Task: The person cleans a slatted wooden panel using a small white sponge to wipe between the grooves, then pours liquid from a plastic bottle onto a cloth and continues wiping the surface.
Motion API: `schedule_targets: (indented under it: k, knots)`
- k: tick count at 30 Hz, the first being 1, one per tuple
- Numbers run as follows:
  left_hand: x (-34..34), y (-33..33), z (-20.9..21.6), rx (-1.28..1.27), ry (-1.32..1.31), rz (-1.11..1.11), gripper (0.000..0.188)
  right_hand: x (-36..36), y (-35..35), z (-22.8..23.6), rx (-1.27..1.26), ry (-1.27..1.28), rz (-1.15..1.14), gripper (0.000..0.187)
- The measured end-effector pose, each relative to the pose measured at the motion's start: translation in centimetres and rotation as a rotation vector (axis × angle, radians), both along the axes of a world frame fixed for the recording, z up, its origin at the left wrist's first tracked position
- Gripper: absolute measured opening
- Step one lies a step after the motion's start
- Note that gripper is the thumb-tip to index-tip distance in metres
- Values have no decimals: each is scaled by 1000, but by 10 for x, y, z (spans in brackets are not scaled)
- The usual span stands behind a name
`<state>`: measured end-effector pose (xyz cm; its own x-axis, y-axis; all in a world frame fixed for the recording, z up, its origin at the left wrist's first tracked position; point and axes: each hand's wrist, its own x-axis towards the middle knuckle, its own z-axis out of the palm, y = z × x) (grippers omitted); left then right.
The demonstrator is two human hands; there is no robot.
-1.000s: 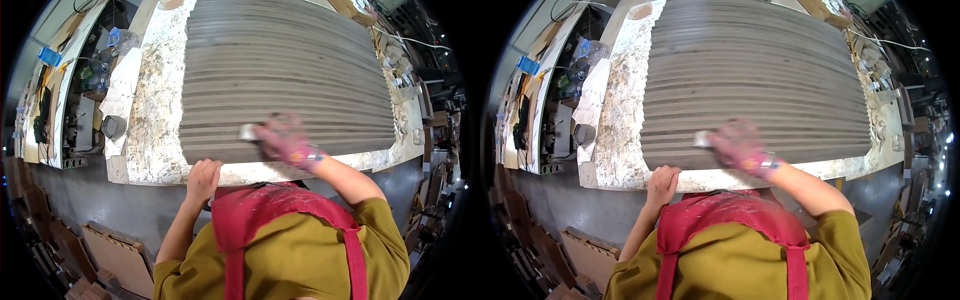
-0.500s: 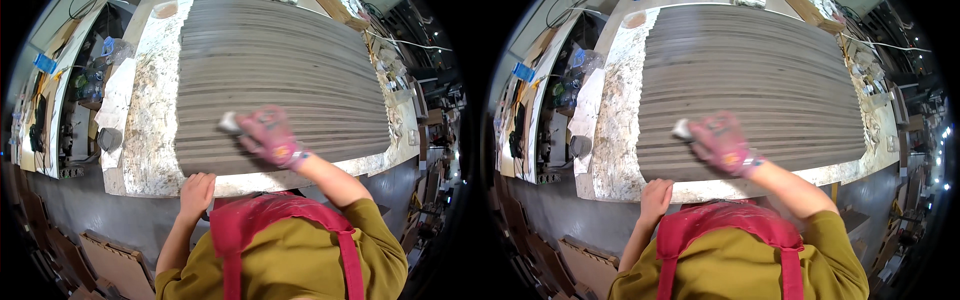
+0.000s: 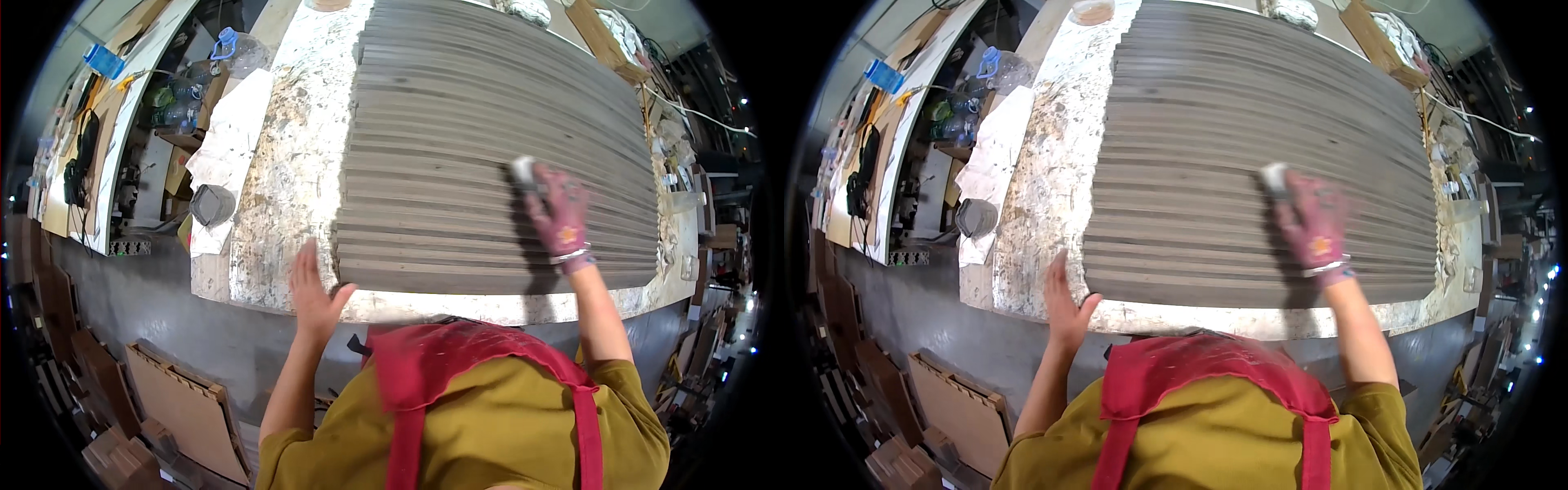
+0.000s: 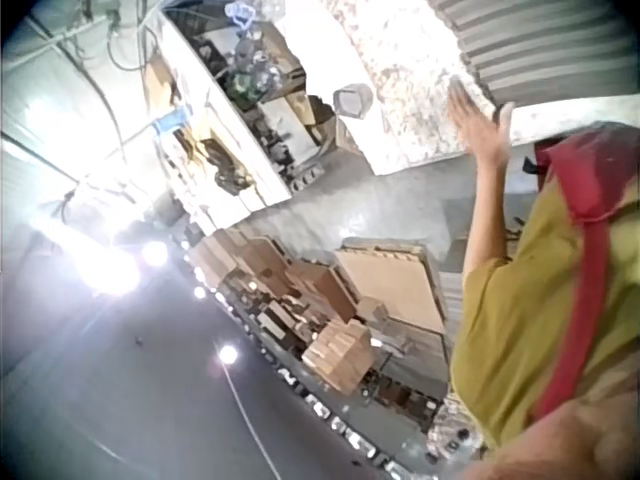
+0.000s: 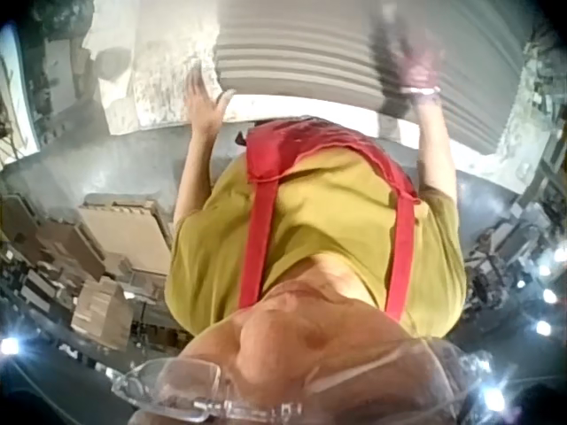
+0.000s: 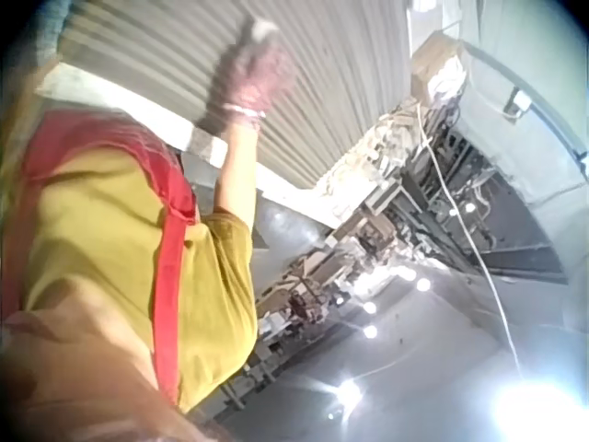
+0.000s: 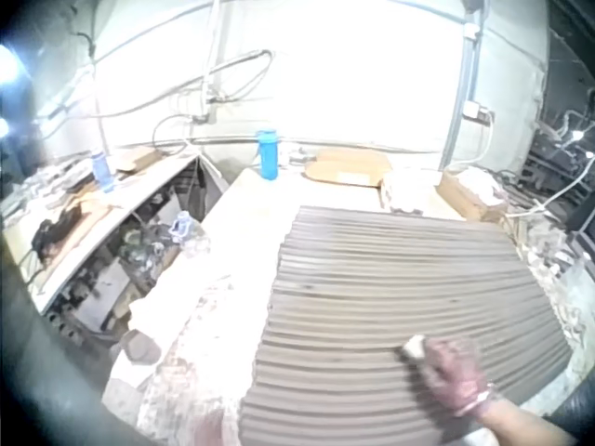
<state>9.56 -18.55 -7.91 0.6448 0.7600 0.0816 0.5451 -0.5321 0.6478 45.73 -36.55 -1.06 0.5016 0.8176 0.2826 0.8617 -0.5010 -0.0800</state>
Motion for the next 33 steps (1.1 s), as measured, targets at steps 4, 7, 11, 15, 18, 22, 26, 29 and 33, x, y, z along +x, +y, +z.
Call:
schedule_targets:
  k: [4,7,11,15,18,22,26,29,33]
  knots:
    - [11,5,-8,120,69,-158,85,-91,94,21,-36,141,515,39]
    - [12,5,-13,157,57,-132,80,-77,91,12,-89,55,561,35]
    - [13,4,-16,182,38,-107,79,-95,120,0,-88,64,621,32]
    - [14,7,-16,176,19,-127,79,-120,192,-15,-6,189,703,40]
    - [13,6,-16,172,35,-106,79,-100,195,-9,161,234,681,45]
    - [11,4,-16,157,34,-102,79,-77,129,19,-47,135,704,43]
    - [14,4,-16,157,24,-104,78,-107,129,-14,-87,86,731,43]
    - [15,4,-16,156,7,-101,77,-123,175,-21,-14,85,705,43]
    - [9,7,-17,153,22,-93,76,-88,181,6,145,344,589,38]
